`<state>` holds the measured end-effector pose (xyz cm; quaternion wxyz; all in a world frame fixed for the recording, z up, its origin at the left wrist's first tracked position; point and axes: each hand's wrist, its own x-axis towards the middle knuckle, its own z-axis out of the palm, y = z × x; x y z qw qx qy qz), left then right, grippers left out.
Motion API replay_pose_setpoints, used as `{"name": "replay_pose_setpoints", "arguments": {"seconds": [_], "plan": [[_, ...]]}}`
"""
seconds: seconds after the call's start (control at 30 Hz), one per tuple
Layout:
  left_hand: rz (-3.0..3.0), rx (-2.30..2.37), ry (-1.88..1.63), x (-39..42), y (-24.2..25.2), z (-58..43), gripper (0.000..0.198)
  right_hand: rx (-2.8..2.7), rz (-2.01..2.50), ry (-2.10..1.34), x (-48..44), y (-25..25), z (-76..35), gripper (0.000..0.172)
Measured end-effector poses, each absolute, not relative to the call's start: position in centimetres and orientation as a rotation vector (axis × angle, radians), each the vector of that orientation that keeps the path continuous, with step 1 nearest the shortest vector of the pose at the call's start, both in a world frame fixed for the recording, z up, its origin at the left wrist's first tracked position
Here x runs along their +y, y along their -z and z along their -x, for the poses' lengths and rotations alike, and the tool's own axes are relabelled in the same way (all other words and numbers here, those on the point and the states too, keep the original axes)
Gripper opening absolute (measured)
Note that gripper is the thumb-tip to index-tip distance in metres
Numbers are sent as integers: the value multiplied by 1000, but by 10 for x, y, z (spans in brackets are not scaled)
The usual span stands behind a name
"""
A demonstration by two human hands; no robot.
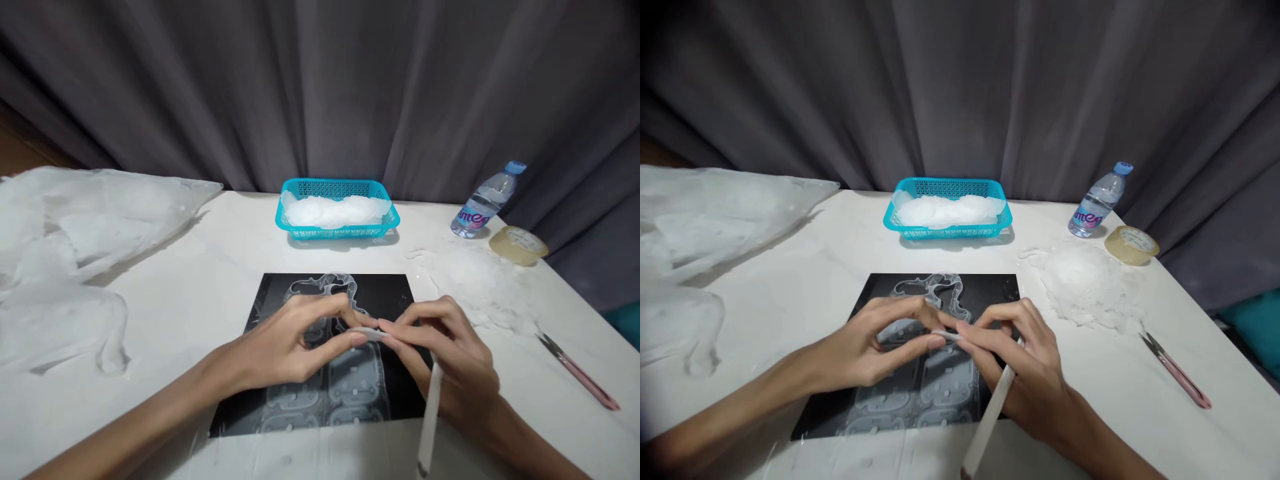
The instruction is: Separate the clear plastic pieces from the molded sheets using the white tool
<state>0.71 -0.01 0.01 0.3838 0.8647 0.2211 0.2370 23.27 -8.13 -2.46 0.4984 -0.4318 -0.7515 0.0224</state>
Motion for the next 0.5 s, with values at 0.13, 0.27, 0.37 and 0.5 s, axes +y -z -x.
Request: {"name": "replay_pose_setpoints", "arguments": {"seconds": [0.13, 0.27, 0.37, 0.5], "plan": [[-2323, 418, -735, -3, -10, -8, 18, -1845, 1040, -15, -84, 19, -236, 30], [-2382, 327, -794, -2, -16, -4, 27, -1853, 1011, 5, -86, 16, -238, 31], [-2394, 329, -752, -2, -20, -1, 33, -1866, 1018, 4, -86, 15, -239, 33], [-2394, 341, -720, -2, -18, -2, 27, -1864, 1023, 39, -84, 17, -239, 35]]}}
